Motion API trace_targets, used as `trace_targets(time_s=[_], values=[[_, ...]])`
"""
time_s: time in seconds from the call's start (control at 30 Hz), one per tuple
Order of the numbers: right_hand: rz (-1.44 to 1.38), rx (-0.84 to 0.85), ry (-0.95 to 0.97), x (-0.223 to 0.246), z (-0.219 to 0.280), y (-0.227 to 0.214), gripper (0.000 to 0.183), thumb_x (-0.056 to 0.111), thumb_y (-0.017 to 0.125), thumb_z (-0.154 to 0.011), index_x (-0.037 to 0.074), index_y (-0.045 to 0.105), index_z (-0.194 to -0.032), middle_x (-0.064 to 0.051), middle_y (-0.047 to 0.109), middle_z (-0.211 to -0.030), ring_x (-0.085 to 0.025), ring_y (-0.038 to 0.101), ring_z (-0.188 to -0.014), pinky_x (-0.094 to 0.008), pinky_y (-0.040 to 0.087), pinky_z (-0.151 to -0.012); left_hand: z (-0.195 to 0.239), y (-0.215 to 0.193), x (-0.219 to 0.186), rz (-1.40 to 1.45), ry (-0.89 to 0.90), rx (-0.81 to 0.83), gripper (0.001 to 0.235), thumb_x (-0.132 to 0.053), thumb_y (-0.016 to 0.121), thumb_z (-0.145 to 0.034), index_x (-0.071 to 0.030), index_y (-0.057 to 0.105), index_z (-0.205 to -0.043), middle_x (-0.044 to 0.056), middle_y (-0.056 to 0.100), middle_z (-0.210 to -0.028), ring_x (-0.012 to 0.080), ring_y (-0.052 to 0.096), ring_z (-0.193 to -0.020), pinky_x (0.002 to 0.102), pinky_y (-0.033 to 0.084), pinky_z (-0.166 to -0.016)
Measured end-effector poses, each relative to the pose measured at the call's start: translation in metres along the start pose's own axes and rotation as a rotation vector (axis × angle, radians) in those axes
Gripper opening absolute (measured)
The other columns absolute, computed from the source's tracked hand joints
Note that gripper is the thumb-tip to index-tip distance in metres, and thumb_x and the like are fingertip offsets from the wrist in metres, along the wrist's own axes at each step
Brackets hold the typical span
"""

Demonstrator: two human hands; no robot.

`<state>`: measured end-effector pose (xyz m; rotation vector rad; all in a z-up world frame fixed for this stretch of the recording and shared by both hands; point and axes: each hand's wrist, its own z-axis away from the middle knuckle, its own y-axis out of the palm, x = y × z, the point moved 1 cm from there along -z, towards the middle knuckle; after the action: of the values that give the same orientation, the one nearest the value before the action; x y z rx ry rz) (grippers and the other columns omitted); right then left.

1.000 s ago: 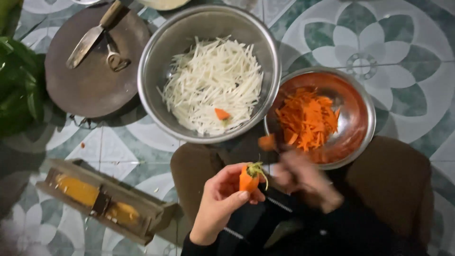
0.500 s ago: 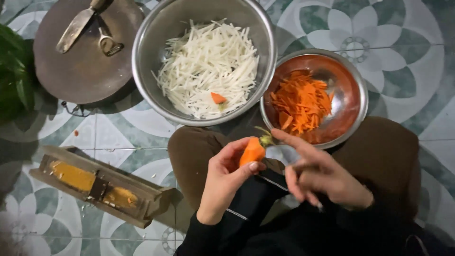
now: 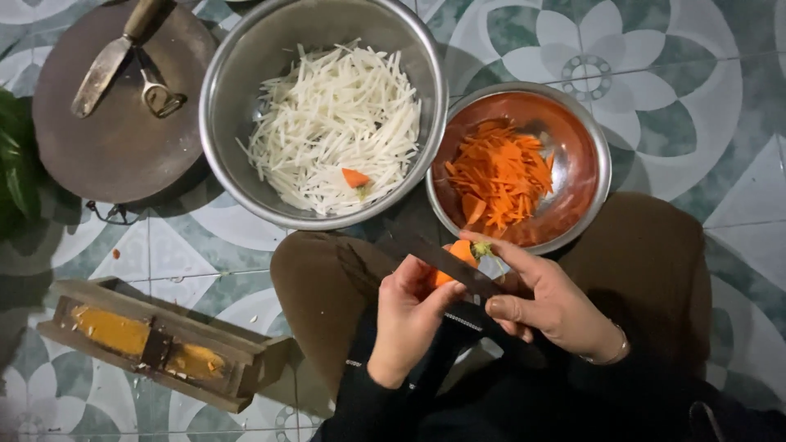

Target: Shredding carrots using a manual wooden grater and then slicing the remaining pieces with a knife into a bowl.

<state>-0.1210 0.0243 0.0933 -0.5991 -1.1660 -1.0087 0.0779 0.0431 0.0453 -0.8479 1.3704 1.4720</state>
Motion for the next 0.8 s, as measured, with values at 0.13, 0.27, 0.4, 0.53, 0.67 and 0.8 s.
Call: trace_targets(time_s=[0.13,0.27,0.4,0.53,0.67,0.8], values=[[-0.108,-0.100,-0.010,-0.010,-0.001,-0.005,0.073,0.012,0.072,-0.087,0.009,0.052,-0.157,-0.005,0.063,-0.063,-0.010,0.050,-0.048,-0.022,0.039,-0.041,-0.010,0.011,0.012,-0.388,0.254,-0.017,0.028,0.006,0.078,-0.083,0.005,0.065,-0.108,0.009,0.077,-0.086,0.0133,0.072,-0.070,0.024,0.058,-0.062],[-0.201,-0.210,0.059,-0.037,0.001,-0.018,0.066,0.012,0.071,-0.088,0.003,0.055,-0.152,-0.010,0.062,-0.071,-0.014,0.053,-0.053,-0.025,0.040,-0.040,-0.016,0.019,0.007,-0.298,0.013,0.029,0.028,-0.002,0.082,-0.085,0.008,0.071,-0.109,0.007,0.076,-0.077,0.0087,0.066,-0.065,0.021,0.055,-0.058],[-0.257,-0.238,0.084,-0.059,0.006,-0.032,0.061,0.010,0.069,-0.091,0.008,0.059,-0.151,-0.009,0.058,-0.064,-0.014,0.049,-0.051,-0.025,0.037,-0.041,-0.030,0.021,0.022,0.052,-0.272,0.174,0.029,0.002,0.074,-0.089,0.012,0.066,-0.116,0.017,0.074,-0.096,0.0195,0.071,-0.069,0.026,0.059,-0.065],[-0.308,-0.287,-0.014,-0.070,0.002,-0.044,0.044,0.016,0.062,-0.099,0.001,0.059,-0.140,-0.011,0.053,-0.056,-0.015,0.045,-0.042,-0.025,0.037,-0.035,-0.043,0.039,0.055,-0.627,0.234,0.113,0.025,-0.010,0.084,-0.082,0.001,0.069,-0.099,0.012,0.069,-0.072,0.0259,0.064,-0.062,0.032,0.053,-0.056],[-0.317,-0.330,-0.093,-0.096,0.004,-0.068,0.030,0.018,0.055,-0.105,0.002,0.061,-0.130,-0.013,0.042,-0.048,-0.018,0.040,-0.032,-0.026,0.035,-0.029,-0.073,0.030,0.104,0.042,-0.192,0.332,0.045,0.003,0.083,-0.086,0.014,0.061,-0.125,0.030,0.073,-0.092,0.0309,0.076,-0.072,0.040,0.065,-0.065],[-0.367,-0.101,-0.126,-0.056,0.004,-0.076,0.077,0.050,0.040,-0.116,0.001,0.056,-0.058,-0.003,0.037,-0.036,-0.010,0.034,-0.029,-0.022,0.034,-0.033,-0.097,0.032,0.132,0.287,-0.276,0.375,0.051,0.002,0.085,-0.084,0.011,0.061,-0.129,0.027,0.073,-0.103,0.0327,0.077,-0.081,0.040,0.066,-0.068]])
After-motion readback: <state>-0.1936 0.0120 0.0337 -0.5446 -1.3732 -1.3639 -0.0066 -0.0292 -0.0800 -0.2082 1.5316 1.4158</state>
